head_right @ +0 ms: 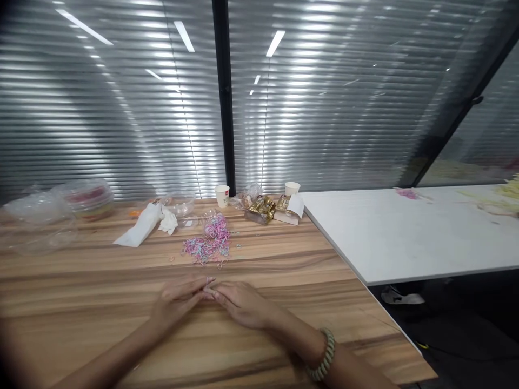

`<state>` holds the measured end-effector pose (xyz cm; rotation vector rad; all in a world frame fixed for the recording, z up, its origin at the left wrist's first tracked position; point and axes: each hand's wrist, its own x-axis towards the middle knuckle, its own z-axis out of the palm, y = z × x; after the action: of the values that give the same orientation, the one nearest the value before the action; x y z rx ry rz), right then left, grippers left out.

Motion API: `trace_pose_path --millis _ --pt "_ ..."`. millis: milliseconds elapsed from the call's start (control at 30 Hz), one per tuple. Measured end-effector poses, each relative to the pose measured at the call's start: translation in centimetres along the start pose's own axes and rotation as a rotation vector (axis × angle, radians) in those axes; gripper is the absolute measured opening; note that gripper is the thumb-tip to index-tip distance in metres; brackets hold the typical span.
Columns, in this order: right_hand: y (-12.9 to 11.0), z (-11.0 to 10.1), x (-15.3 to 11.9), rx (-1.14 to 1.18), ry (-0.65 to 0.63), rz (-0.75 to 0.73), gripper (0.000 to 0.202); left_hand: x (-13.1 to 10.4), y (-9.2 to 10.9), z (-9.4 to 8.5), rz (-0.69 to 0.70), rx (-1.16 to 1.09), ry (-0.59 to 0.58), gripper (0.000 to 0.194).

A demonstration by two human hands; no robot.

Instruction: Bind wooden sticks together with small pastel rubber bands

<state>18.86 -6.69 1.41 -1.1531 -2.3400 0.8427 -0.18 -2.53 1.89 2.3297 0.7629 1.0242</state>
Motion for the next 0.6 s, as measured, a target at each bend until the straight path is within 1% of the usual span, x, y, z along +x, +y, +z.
trace_pose_path --millis 67,233,300,367,433,500,600 --pt "0.1 0.1 0.0 0.011 0.021 -0.014 0.06 0.1 -0.1 0.0 0.043 0.015 -0.005 0.023" --pt "0.3 0.5 0.0 0.002 0.032 0.056 0.057 0.5 -0.2 0.2 0.14 0.043 0.014 0.021" --pt "0.3 0.6 0.0 -0.023 0.041 0.078 0.057 0.5 -0.2 0.3 0.16 0.035 0.004 0.023" --pt "0.5 0.8 0.0 -0.048 0.054 0.101 0.056 0.5 -0.3 0.5 0.149 0.018 -0.01 0.024" --pt "0.9 1.1 0.2 -0.061 0.09 0.105 0.054 0.4 -0.2 0.6 0.068 -0.007 -0.006 0.022" --pt "1.3 1.3 0.4 -0.06 0.151 0.096 0.053 0.5 -0.1 0.7 -0.083 -0.047 -0.013 0.022" --pt "1.6 1.5 0.5 -0.041 0.228 0.101 0.053 0.8 0.4 0.7 -0.295 -0.116 -0.114 0.024"
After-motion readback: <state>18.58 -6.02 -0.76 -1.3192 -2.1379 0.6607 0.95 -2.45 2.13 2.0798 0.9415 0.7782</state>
